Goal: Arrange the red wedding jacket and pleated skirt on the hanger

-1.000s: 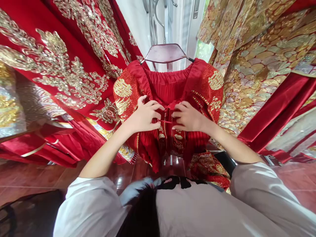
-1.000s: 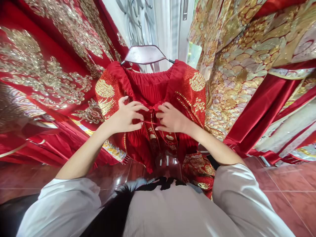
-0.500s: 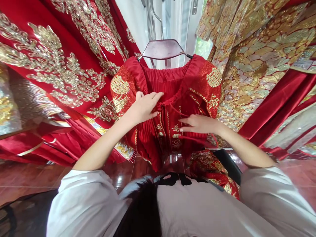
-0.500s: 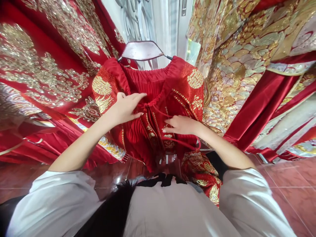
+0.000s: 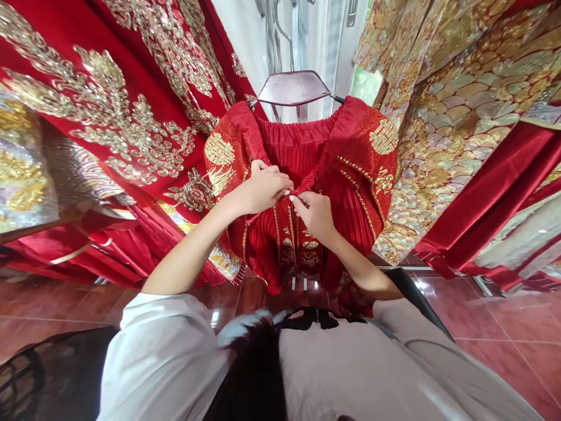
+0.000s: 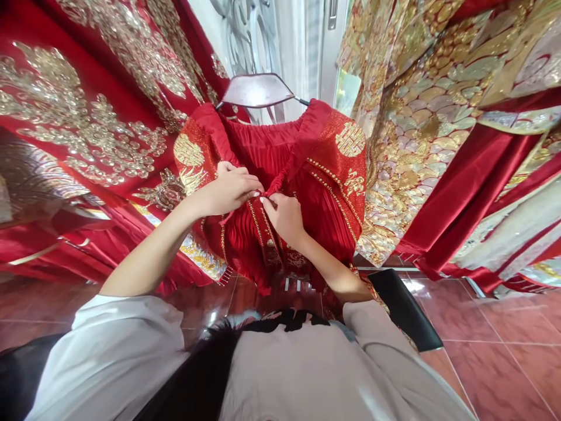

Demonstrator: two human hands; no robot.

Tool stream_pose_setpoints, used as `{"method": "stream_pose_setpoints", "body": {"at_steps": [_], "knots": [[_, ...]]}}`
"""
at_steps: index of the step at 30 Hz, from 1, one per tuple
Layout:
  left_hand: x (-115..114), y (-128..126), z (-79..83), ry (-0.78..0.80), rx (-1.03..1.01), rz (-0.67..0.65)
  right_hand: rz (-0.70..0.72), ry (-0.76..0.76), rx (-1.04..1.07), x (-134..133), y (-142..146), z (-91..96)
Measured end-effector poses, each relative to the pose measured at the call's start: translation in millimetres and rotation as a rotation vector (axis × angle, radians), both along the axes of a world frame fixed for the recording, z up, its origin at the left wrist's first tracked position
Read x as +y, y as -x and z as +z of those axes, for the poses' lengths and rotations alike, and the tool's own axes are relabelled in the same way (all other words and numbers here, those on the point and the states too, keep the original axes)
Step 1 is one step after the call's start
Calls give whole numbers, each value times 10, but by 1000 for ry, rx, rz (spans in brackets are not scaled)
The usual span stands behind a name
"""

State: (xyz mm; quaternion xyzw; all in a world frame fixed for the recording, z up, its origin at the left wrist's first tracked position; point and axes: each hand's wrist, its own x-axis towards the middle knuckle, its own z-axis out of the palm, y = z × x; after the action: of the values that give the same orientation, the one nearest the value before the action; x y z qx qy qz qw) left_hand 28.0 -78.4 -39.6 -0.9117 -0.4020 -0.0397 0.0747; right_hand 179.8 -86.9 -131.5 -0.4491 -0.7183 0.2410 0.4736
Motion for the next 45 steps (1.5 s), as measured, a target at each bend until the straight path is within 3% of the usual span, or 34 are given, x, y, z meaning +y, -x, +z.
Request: {"method": "stream_pose_setpoints", "body": {"at_steps": [3,9,12,15,18,26,29,34,36,38,39,43,45], "knots": [[-16,-2,-25,-5,-45,13,-13,23,90,-26,61,-33],[-61,5,-45,-8,-126,12,120,67,343,-51,58,-1],[-57,11,-41,3,-160,-6,52,112,414,-80,40,-1],[-43,2,-30,38,-172,-16,-53,74,364,-96,38,-52],[-52,-24,-19,54,-174,-25,-62,20,267,-111,24,-78],[-147,-104,-73,-61,-204,24,-238,-77,-91,-130,-70,89],[-199,-71,-62,-122,-243,56,-109,21,-54,-81,-65,-80],[-300,138,-19,-206,-319,84,82,350,-244,-192,-193,-683],[-321,215,-6,-178,-333,28,132,377,-292,-278,-356,-737],[-316,254,25,-225,-430,20,95,338,-334,-329,-566,-572],[-298,256,48,-285,-500,74,7,270,-344,-328,-669,-421],[-75,158,120,-449,-590,644,-574,-205,-244,-79,-845,274],[104,75,107,-408,-565,789,-686,-310,-218,180,-761,474]]}}
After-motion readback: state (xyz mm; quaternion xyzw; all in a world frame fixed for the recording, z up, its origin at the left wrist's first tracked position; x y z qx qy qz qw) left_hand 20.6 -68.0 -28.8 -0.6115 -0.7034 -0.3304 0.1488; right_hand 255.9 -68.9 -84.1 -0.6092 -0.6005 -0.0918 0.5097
